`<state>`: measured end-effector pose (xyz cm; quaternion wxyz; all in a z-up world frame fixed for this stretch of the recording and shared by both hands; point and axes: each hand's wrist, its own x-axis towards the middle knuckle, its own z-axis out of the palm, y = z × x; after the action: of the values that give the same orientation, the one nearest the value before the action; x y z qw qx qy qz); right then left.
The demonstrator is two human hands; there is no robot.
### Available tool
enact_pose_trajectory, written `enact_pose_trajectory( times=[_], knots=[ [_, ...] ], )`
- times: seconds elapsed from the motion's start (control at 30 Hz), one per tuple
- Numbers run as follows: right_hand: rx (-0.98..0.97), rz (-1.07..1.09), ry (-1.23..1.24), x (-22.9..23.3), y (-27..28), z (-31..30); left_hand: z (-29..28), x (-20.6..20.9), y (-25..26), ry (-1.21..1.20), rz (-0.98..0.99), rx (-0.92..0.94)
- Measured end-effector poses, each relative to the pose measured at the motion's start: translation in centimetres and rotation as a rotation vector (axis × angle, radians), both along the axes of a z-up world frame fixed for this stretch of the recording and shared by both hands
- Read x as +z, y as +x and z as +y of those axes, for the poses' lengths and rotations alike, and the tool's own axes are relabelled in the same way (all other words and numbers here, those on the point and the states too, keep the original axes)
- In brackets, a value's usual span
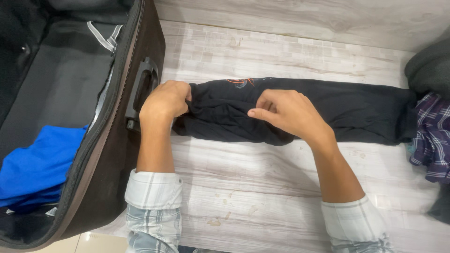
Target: The person folds a black t-shirt, a plaid shirt, and a light blue shirt on a light-colored floor. They roll the black t-shirt into a tight bundle and place it into an open suitcase. They then fold the plaid shirt and place it into the suitcase. Finally, they begin folding the light blue shirt.
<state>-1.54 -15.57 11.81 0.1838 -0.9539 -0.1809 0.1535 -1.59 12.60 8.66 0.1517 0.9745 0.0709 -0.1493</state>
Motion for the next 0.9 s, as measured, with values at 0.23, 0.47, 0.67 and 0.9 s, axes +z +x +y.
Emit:
enact_pose_trajectory(
  times=[0.23, 0.47, 0.67, 0.9],
  knots=[
    [0.25, -0.174, -0.032, -1.0, -0.3, -0.8, -0.1, 0.8, -0.6, -0.116, -0.279, -0.158],
    [0.343, -0.29, 0.154, 1.6, -1.1, -1.0, -0.3, 1.6, -0.9, -0.189, -0.361, -0.344],
    [0.649, 0.235, 0.476, 3.0, -2.4, -2.0, -0.4, 1.4, -0.6, -0.068, -0.091, -0.094],
    [0.515, 0.206, 0.511, 2.1, -2.3, -2.0, -1.1, 2.6, -0.9, -0.178, -0.037, -0.184]
  ],
)
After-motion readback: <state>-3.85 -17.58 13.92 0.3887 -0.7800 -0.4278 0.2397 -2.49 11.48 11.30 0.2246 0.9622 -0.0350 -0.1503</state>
